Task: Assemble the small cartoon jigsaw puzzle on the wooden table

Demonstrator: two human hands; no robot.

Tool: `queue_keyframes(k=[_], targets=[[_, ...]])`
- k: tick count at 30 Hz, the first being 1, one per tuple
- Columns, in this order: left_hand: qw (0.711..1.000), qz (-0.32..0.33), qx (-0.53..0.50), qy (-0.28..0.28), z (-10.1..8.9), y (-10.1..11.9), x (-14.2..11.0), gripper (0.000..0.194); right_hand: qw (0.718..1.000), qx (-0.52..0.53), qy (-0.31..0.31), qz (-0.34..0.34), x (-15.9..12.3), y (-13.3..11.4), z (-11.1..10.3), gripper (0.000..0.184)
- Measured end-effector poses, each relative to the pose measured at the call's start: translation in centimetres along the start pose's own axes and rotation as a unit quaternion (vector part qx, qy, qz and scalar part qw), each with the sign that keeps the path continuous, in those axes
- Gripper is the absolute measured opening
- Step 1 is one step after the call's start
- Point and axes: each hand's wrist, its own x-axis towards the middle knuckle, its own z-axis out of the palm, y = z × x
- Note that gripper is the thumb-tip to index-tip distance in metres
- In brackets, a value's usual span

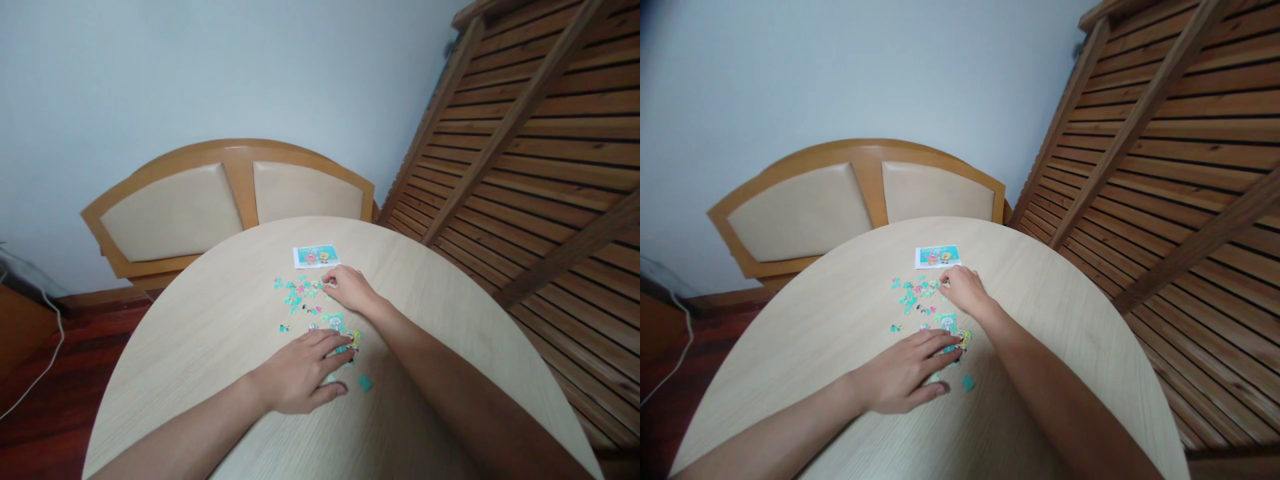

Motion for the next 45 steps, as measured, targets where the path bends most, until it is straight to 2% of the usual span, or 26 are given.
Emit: queue_keyframes(k=[9, 14, 20, 25, 31, 40, 45], targets=[[1.000, 0.004, 0.003, 0.007, 0.1, 0.0, 0.0, 0.051, 0.996, -0.026, -0.075, 0.046, 1.8, -0.3, -0.3, 0.020], [1.000, 0.003, 0.008, 0.008, 0.1, 0.0, 0.1, 0.050, 0.991, -0.029, -0.100, 0.083, 1.9, -0.5, -0.3, 0.017], [1.000, 0.005, 0.010, 0.000, -0.1, 0.0, 0.1, 0.049, 0.991, -0.014, -0.090, 0.102, 0.9, 0.1, -0.5, 0.021], [1.000, 0.009, 0.007, -0.001, 0.0, -0.1, 0.0, 0.050, 0.992, -0.004, -0.078, 0.101, 0.3, 0.5, -0.8, 0.016], [1.000, -0.002, -0.004, -0.006, -0.1, 0.1, 0.0, 0.047, 0.996, 0.016, -0.048, 0.078, -0.7, 0.5, -0.8, 0.018], [1.000, -0.003, -0.011, 0.011, -0.1, 0.1, 0.1, 0.043, 0.996, 0.060, -0.036, 0.057, -1.0, 0.9, -0.3, 0.019], [1.000, -0.004, -0.010, 0.010, -0.1, 0.2, 0.1, 0.042, 0.996, 0.088, -0.019, 0.012, -2.5, 1.2, -0.7, 0.013]])
